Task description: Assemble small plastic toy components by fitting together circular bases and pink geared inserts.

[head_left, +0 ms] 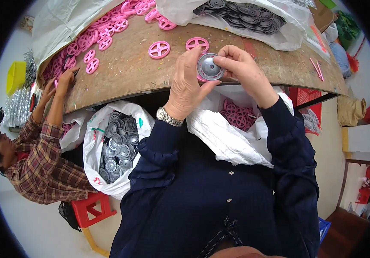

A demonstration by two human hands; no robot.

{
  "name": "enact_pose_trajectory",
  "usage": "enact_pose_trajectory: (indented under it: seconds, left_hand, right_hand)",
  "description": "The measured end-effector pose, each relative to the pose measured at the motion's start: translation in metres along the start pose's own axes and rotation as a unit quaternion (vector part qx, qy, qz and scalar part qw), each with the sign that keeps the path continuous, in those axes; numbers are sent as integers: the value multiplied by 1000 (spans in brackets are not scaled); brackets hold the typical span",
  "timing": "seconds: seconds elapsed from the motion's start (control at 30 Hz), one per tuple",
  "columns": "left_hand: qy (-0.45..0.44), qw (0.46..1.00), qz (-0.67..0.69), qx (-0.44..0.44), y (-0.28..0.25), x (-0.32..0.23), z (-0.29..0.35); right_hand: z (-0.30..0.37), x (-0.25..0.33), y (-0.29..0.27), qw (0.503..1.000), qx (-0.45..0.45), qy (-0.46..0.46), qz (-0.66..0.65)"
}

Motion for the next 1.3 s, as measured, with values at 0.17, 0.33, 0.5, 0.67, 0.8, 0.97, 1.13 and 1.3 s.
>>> enact_pose_trajectory:
  seconds: [0.17, 0.33, 0.5, 0.67, 0.8, 0.97, 1.13, 1.3]
  left_hand:
    - [-30, 999, 14, 17, 1, -5, -1]
    - [-239, 946, 203, 77, 13, 20, 7]
    - [-356, 821, 434, 105, 33, 22, 20]
    - [-378, 786, 479, 101, 42, 19, 28]
    - [-384, 776, 489, 107, 44, 19, 31]
    - [-349, 811, 463, 79, 38, 21, 28]
    - [-324, 835, 438, 83, 36, 17, 27]
    - [-304, 865, 396, 51, 30, 12, 25]
  right_hand:
    - [13, 11, -4, 998, -58, -27, 13]
    - [16, 18, -7, 993, -82, -82, 17]
    - [21, 17, -12, 985, -101, -132, 43]
    - [26, 16, -4, 975, -133, -179, 27]
    - [34, 23, -5, 966, -159, -198, 44]
    - [35, 24, 0, 983, -97, -153, 19]
    - [38, 24, 4, 993, -36, -115, 18]
    - [46, 31, 2, 984, -58, -149, 81]
Point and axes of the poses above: each hand's wrist, its own z-axis away from the middle knuckle, its own y-axis out of the palm, x = y × z, the point moved 10 cm from there along -z, towards the middle knuckle, and after that the axes turned 5 degrees about -y, right-handed, at the moved point
